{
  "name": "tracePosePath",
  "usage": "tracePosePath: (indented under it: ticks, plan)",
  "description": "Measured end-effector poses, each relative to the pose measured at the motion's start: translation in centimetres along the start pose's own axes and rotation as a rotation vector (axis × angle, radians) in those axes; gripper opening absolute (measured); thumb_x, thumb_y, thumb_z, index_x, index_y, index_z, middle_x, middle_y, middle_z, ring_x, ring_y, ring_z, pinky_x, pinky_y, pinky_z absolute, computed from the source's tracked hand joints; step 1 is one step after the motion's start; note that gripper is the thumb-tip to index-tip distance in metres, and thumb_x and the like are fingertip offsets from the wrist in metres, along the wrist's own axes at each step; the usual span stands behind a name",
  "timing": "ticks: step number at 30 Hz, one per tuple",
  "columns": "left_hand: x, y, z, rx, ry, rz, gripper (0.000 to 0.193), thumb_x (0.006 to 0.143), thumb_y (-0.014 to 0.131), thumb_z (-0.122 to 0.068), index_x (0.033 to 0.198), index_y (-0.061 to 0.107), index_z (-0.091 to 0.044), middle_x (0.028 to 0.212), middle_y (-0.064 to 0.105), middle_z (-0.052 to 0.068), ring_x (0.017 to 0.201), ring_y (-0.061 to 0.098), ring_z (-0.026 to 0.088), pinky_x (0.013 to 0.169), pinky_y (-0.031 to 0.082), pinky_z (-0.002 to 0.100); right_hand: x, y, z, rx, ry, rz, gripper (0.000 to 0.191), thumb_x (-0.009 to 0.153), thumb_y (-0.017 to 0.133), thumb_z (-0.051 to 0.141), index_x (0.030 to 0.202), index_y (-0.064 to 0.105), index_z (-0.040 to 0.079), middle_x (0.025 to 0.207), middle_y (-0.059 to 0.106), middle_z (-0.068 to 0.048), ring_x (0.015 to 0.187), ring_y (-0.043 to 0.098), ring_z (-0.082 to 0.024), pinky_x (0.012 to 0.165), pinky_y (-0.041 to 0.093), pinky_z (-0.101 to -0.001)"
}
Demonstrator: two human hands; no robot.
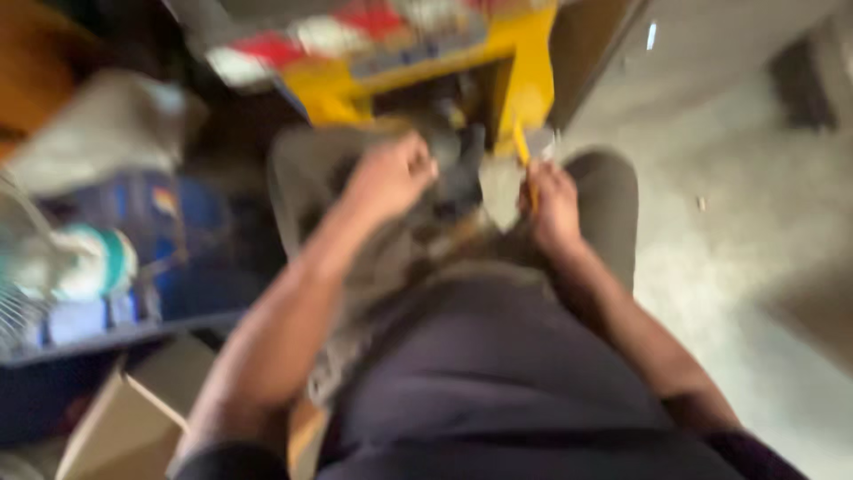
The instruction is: The person sits in front of a manual press machine and repeatedly places small metal pieces into the press, then uses a yellow utility knife to push or adjust the pieces before operating the press. The person continues this cycle, handling each piece individually and occasionally clearing debris from the machine surface.
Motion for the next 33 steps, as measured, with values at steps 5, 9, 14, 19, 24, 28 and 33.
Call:
tracePosePath:
  ticks: [5, 9, 14, 19, 24, 28, 33]
  plan:
    - [-0.5, 0.7, 2.2, -0.106, -0.032, 0.096, 0.029, 0.089, 0.074, -0.030, 0.103, 0.066, -0.005, 0.089, 0.075, 0.014, 0.081, 0.073, 0.028, 0.073, 0.054, 0.040, -1.7, -2.7, 0.3, -0.058, -0.037, -0.001, 0.022, 0.104, 0.063, 0.022, 0.111, 0.066, 0.002, 0.070, 0.057, -0.001, 0.057, 0.051, -0.011, 0.057, 0.044, -0.0279]
    - [-0.6, 3.2, 2.5, -0.215, -0.065, 0.129, 0.026, 0.090, 0.074, -0.027, 0.101, 0.065, -0.004, 0.085, 0.074, 0.011, 0.076, 0.070, 0.021, 0.071, 0.055, 0.036, -1.6, -4.0, 0.8, -0.038, -0.063, -0.048, 0.022, 0.103, 0.064, 0.023, 0.110, 0.068, 0.003, 0.070, 0.056, -0.001, 0.058, 0.051, -0.011, 0.058, 0.045, -0.0271]
    - [-1.7, 6.1, 3.6, -0.295, -0.097, 0.169, 0.024, 0.091, 0.073, -0.024, 0.100, 0.064, -0.003, 0.084, 0.074, 0.010, 0.073, 0.068, 0.019, 0.070, 0.053, 0.035, -1.9, -3.7, -0.3, -0.091, -0.077, -0.006, 0.020, 0.104, 0.066, 0.021, 0.109, 0.069, 0.002, 0.074, 0.059, -0.001, 0.066, 0.053, -0.009, 0.062, 0.044, -0.0262]
    - [-3.1, 6.9, 4.6, -0.308, -0.142, 0.155, 0.025, 0.090, 0.074, -0.024, 0.099, 0.065, -0.003, 0.082, 0.073, 0.011, 0.073, 0.068, 0.019, 0.070, 0.053, 0.035, -1.7, -3.4, -0.6, -0.124, -0.032, 0.003, 0.019, 0.102, 0.068, 0.022, 0.107, 0.070, 0.004, 0.074, 0.060, -0.001, 0.063, 0.053, -0.009, 0.059, 0.044, -0.0258]
    - [-4.6, 6.5, 6.3, -0.285, -0.260, 0.154, 0.026, 0.089, 0.074, -0.026, 0.096, 0.066, -0.003, 0.081, 0.072, 0.012, 0.071, 0.068, 0.021, 0.068, 0.053, 0.035, -0.8, -2.4, -1.0, -0.184, -0.013, 0.049, 0.019, 0.102, 0.068, 0.022, 0.108, 0.070, 0.003, 0.075, 0.061, -0.001, 0.064, 0.053, -0.008, 0.060, 0.044, -0.0250]
    - [-4.6, 6.7, 6.9, -0.295, -0.303, 0.129, 0.026, 0.088, 0.074, -0.028, 0.096, 0.066, -0.004, 0.080, 0.072, 0.013, 0.071, 0.069, 0.022, 0.068, 0.053, 0.036, -0.4, -2.5, -1.4, -0.201, -0.006, 0.057, 0.019, 0.103, 0.067, 0.022, 0.108, 0.070, 0.003, 0.074, 0.060, 0.000, 0.064, 0.053, -0.008, 0.060, 0.044, -0.0247]
    - [-3.7, 6.2, 5.2, -0.105, -0.207, 0.152, 0.028, 0.087, 0.075, -0.034, 0.095, 0.069, -0.007, 0.087, 0.072, 0.016, 0.081, 0.070, 0.030, 0.073, 0.055, 0.042, -0.6, -2.6, -0.8, -0.279, -0.083, 0.056, 0.018, 0.105, 0.066, 0.022, 0.102, 0.067, 0.004, 0.076, 0.059, 0.002, 0.066, 0.052, -0.008, 0.062, 0.041, -0.0251]
Point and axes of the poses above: each hand's wrist, its own x-axis towards the middle knuckle, its own y-axis out of the palm, z = x × y, the point moved 4 cm from there along x, towards the middle knuckle
